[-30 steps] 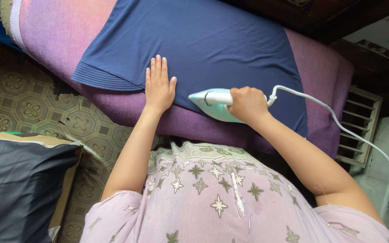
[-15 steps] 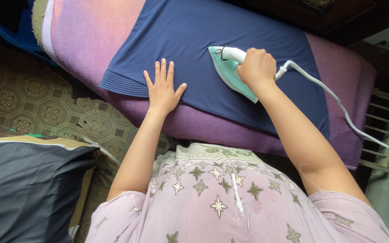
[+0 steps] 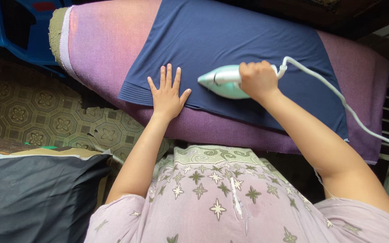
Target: The person irons a blue shirt on a purple ironing board, smoothing the fabric and adjusting the garment multiple times. After finishing the blue shirt, the person picks up a pink floral shirt and lays it on the board to begin ironing it.
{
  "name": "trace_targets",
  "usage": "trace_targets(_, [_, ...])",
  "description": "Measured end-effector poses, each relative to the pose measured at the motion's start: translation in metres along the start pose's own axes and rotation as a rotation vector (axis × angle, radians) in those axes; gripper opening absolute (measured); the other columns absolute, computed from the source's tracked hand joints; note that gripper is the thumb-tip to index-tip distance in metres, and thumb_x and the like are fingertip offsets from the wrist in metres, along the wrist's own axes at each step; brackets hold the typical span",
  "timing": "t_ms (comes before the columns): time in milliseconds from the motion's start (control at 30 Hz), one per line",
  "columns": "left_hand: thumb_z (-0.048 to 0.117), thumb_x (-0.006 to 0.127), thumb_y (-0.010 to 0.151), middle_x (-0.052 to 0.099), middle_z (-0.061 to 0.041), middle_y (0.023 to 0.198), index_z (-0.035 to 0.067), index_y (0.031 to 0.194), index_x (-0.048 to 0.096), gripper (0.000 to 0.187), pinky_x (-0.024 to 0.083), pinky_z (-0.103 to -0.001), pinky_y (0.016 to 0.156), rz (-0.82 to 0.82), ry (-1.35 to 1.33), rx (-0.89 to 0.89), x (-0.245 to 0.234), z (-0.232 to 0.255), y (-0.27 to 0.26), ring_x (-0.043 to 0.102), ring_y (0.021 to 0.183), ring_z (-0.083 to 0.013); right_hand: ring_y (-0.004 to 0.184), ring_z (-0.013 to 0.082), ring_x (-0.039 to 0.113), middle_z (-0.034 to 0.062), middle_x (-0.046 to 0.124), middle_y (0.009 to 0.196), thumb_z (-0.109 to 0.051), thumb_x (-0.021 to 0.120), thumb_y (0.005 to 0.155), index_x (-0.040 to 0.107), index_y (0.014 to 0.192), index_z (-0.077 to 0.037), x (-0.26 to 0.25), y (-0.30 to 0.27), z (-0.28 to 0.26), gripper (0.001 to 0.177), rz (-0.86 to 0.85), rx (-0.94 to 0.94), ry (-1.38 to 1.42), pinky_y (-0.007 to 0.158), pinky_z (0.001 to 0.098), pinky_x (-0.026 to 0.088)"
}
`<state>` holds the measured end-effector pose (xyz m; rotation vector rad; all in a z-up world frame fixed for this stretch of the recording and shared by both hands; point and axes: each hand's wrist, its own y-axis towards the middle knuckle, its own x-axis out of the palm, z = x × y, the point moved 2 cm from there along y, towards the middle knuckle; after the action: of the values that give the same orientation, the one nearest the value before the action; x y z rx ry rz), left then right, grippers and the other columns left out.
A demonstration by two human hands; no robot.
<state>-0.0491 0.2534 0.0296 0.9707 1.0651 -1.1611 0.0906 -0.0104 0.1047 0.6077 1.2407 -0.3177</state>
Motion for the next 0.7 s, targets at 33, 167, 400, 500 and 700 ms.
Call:
trace_targets(33, [0.061,0.045,0.102,0.014,-0.017,0.171,0.015,0.164,0.025,0.08,0.005,-0.076,0.116,-0.02,0.01,-0.006,-0.001,0.001,0.001,0.007,0.158,-0.0346,0.054,0.0258,0.066,0.0105,0.067,0.064,-0.014,0.072,0.073,0.065,0.071,-0.01,0.01,0.013,0.01,0.008,0.0,0.043,-0.03,0.057,0.0373,0.053])
trace_targets(167, [0.06,0.049,0.1,0.01,-0.019,0.17,0.015,0.163,0.024,0.081,0.005,-0.079,0.112,-0.089,-0.001,-0.043,-0.011,0.005,0.003,0.005,0.157,-0.039,0.059,0.0298,0.07,0.0141,0.07,0.069,-0.01,0.07,0.078,0.07,0.077,-0.007,0.031,0.059,0.038,0.003,-0.072,0.308,-0.014,0.056,0.0396,0.055])
trace_targets(400, [0.039,0.063,0.097,0.024,-0.028,0.165,0.007,0.155,0.042,0.069,0.027,-0.065,0.113,0.231,-0.261,-0.176,-0.024,-0.011,0.012,0.029,0.15,-0.0423,0.068,0.0381,0.074,0.0223,0.072,0.074,-0.015,0.072,0.072,0.077,0.084,0.0,0.003,0.072,0.009,0.02,-0.248,0.442,0.203,0.063,0.0462,0.06])
trace_targets(500, [0.033,0.063,0.1,0.038,-0.024,0.16,0.007,0.151,0.048,0.059,0.031,-0.062,0.111,0.364,-0.082,-0.267,-0.017,-0.045,0.032,0.038,0.146,-0.0404,0.065,0.0379,0.074,0.0215,0.072,0.071,-0.017,0.073,0.073,0.076,0.081,-0.003,-0.009,0.048,-0.024,0.016,-0.292,0.216,0.238,0.06,0.0463,0.06])
trace_targets(700, [0.028,0.068,0.099,0.058,-0.021,0.134,0.004,0.143,0.056,0.052,0.046,-0.049,0.104,0.33,-0.317,-0.455,-0.012,-0.11,0.083,0.054,0.125,-0.0405,0.055,0.0292,0.069,0.0133,0.068,0.063,-0.013,0.07,0.073,0.065,0.071,-0.008,-0.01,0.032,-0.039,0.007,-0.126,-0.174,0.255,0.059,0.0411,0.053])
